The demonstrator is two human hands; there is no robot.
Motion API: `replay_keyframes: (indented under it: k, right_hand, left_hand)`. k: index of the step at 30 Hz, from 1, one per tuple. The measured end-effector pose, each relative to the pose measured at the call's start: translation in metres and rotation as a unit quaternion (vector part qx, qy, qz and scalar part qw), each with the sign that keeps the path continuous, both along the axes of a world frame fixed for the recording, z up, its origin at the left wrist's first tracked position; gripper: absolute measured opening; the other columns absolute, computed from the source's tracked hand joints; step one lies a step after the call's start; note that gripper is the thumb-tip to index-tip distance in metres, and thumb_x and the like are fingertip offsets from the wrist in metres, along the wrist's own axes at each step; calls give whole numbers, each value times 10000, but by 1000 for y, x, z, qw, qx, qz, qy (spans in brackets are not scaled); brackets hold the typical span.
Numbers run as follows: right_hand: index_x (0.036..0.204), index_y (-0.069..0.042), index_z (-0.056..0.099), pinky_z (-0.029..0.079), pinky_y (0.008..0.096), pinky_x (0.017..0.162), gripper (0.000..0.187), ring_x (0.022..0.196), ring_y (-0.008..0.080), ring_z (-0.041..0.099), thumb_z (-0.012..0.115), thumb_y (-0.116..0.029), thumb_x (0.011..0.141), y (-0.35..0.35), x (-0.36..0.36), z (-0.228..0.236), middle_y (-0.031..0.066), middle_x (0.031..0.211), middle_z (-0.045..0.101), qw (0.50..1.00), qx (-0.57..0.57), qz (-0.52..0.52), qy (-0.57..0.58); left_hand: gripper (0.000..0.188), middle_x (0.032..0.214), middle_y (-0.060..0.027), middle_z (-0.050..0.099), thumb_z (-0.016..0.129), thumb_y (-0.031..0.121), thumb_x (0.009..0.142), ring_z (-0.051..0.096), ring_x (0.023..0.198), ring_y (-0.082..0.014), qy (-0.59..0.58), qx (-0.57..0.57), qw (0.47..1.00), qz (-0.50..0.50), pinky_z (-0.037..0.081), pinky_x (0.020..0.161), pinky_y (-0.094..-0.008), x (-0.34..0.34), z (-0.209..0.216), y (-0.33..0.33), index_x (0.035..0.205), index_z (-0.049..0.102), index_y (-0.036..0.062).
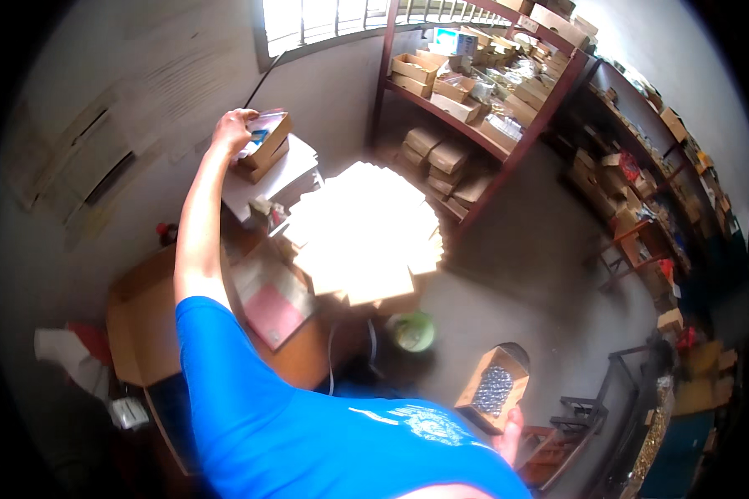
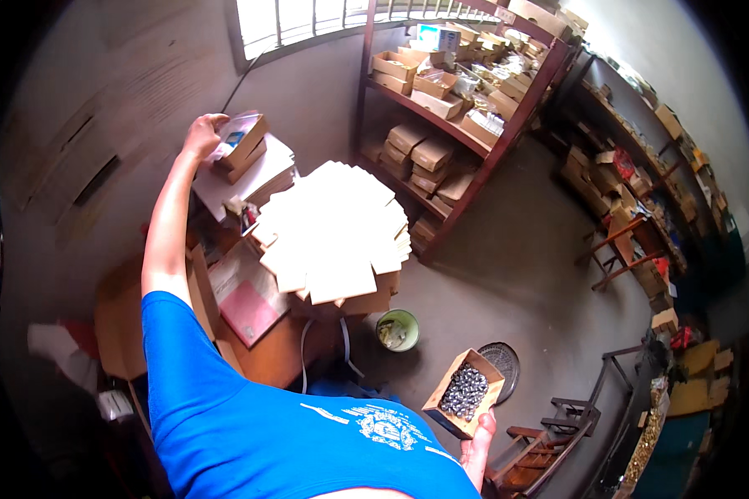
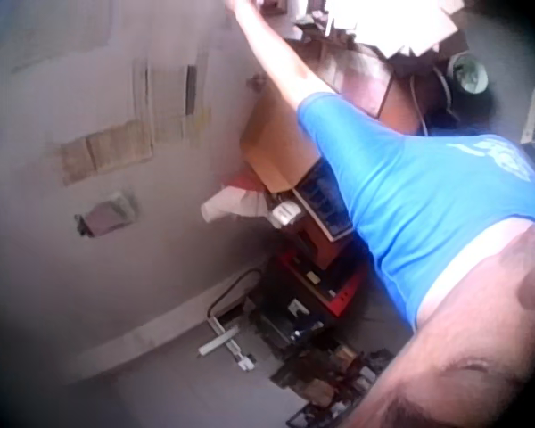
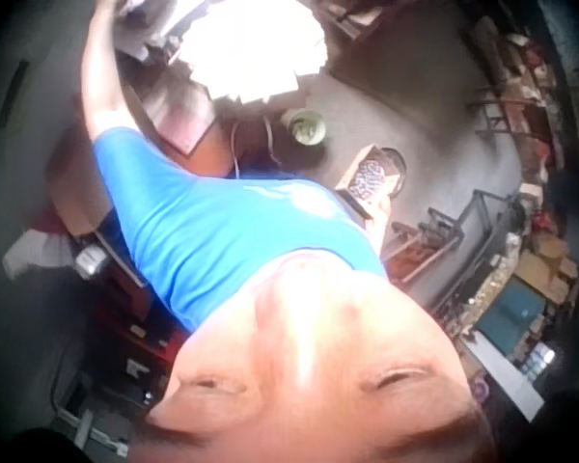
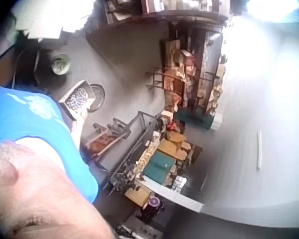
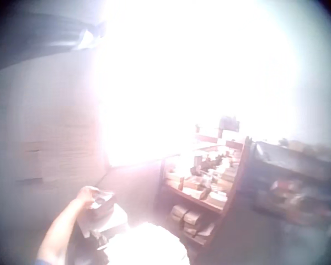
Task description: The person carries a small box filled with metal parts through a workshop and places it on a table. They then transfer the parts into a plastic bag, seal it, and place the bag back into the box. The person walks to another area and places the box on a wooden table.
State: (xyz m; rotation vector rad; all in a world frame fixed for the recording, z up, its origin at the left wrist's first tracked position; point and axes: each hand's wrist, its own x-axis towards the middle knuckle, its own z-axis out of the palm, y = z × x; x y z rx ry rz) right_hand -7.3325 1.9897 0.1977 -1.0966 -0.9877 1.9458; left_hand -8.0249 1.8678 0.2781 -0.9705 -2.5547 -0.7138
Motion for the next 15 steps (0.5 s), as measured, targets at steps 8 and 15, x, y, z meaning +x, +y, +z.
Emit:
replay_keyframes:
  k: [8,15]
  right_hand:
    - [1335,-77,274,356,368,968,647,1168,210,426,461,-384,797,18,-32,-71,65,1293,409,995,-35,-92,7]
    - [1301,-63,322,416,372,909,577,1098,229,487,404,-312,787,30,-57,-62,75,1227,469,995,-15,-85,-42]
  left_hand:
    - [637,1272,-39,459,507,-18,661,433,1170,-225,-43,-130,990,32,348,972,-390,-97,-52,56,1257,441,197]
    - [412,1034,-41,587,566,8,660,510,1046,-220,37,-207,977,27,298,959,-536,-114,-67,71,1048,588,146]
